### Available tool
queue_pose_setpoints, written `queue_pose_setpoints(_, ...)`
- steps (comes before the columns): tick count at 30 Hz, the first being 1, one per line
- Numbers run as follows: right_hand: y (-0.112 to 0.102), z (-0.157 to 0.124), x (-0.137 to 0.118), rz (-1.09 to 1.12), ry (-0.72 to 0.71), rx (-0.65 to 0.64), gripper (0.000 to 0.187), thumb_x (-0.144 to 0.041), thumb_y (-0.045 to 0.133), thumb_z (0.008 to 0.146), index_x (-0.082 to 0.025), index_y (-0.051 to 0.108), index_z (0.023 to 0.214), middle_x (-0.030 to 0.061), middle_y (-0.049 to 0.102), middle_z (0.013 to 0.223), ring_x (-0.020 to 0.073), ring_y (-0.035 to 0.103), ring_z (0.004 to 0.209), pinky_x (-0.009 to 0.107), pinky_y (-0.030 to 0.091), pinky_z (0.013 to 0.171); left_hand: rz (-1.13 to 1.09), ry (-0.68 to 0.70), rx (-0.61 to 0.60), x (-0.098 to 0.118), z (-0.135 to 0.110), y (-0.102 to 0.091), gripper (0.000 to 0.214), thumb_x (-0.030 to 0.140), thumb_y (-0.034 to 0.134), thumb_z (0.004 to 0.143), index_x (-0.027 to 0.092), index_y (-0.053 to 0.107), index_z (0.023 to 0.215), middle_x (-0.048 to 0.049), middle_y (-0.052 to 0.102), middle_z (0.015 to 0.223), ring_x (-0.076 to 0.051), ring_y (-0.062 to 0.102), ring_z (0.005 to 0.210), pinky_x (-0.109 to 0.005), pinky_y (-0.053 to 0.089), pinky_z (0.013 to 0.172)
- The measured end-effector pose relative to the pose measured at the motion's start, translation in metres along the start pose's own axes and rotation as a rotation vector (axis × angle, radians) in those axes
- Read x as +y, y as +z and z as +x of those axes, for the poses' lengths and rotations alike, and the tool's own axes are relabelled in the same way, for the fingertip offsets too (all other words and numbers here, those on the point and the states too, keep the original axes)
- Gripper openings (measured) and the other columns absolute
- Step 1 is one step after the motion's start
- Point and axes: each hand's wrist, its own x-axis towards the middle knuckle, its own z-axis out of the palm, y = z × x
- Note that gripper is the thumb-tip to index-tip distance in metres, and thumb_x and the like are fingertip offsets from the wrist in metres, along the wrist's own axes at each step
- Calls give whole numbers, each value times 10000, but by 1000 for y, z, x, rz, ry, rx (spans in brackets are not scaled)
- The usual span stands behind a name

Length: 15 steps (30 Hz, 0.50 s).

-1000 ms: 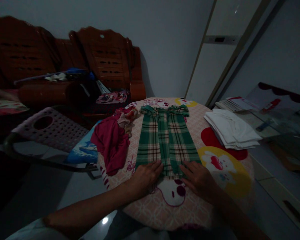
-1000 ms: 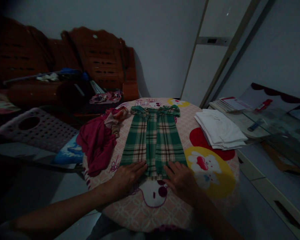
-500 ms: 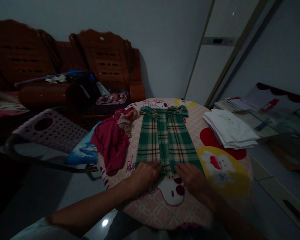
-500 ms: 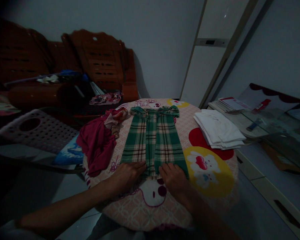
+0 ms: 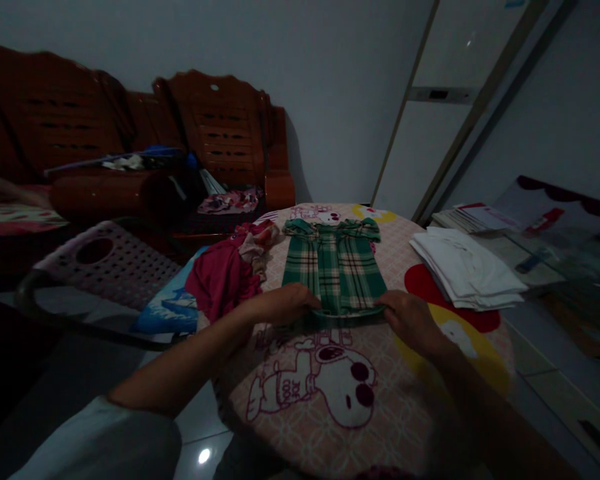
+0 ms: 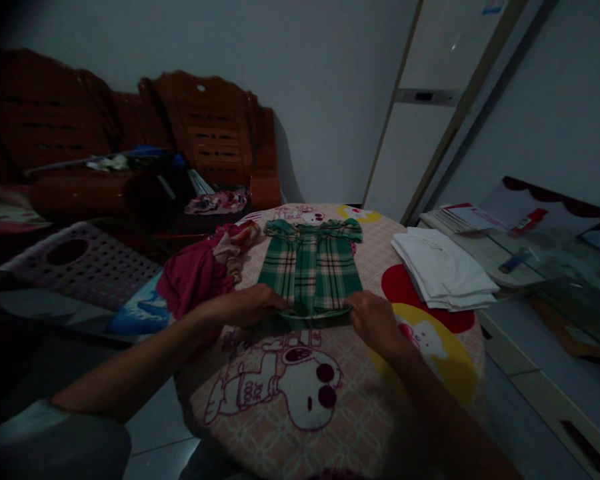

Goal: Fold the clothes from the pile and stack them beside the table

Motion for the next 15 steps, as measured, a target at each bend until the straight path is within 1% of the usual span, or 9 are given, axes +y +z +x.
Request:
queue_pose_setpoints(3,-9,60,7,-74,85,-47,304,-103,507,794,-214,733,966,61,742,971,225,662,921,314,482,803,-18,-21,-44,-37,30,-37,358,18,520,762,216,736,968,9,743,886,-144,667,824,-211,485,783)
queue_pose_setpoints(5,-8,94,13,-113,149,-21,324,-109,509,811,-204,727,1031,79,738,998,247,653,965,329,481,816,108,-171,-54,-60,50,-56,348,17,536,731,207,742,938,6,736,833,-161,663,803,-225,490,779)
queue_pose_setpoints(6,-6,107,16,-117,167,10,340,-103,498,822,-195,718,1064,86,732,1032,253,644,995,333,481,832,192,-270,-19,-68,57,-62,358,21,542,729,197,737,973,-13,739,867,-182,668,842,-244,494,804)
queue_pose_setpoints(8,2,120,19,-120,171,83,363,-93,475,844,-164,692,1126,111,711,1098,258,622,1046,340,475,875,338,-427,167,-77,66,-64,402,50,556,756,165,693,1115,-80,724,1055,-238,656,1002,-299,486,890)
queue_pose_setpoints(10,12,115,20,-108,134,117,372,-83,470,845,-143,671,1152,127,694,1134,260,605,1065,350,467,910,401,-447,332,-76,64,-54,446,115,560,813,151,610,1255,-130,650,1246,-269,603,1151,-341,458,970)
queue_pose_setpoints(11,17,108,20,-98,101,108,370,-79,474,840,-140,668,1149,130,690,1137,259,601,1065,353,464,919,396,-412,352,-73,60,-44,446,159,563,839,159,583,1285,-133,627,1287,-267,590,1179,-346,452,986)
queue_pose_setpoints(12,23,99,19,-87,61,83,366,-73,481,831,-140,669,1138,129,688,1133,255,599,1059,353,462,926,376,-367,321,-69,55,-32,422,207,567,858,174,582,1278,-124,636,1273,-260,598,1168,-342,457,984)
queue_pose_setpoints(14,34,81,17,-78,-22,12,355,-57,494,808,-144,680,1098,125,689,1109,245,599,1043,348,455,936,324,-283,145,-60,44,-5,399,285,617,835,202,608,1225,-99,689,1155,-252,649,1061,-325,496,913)
queue_pose_setpoints(15,39,73,17,-84,-56,-19,349,-47,498,798,-144,685,1076,126,690,1095,243,598,1038,347,451,941,318,-259,96,-56,39,8,417,288,635,814,197,602,1219,-103,688,1149,-251,657,1039,-316,505,888)
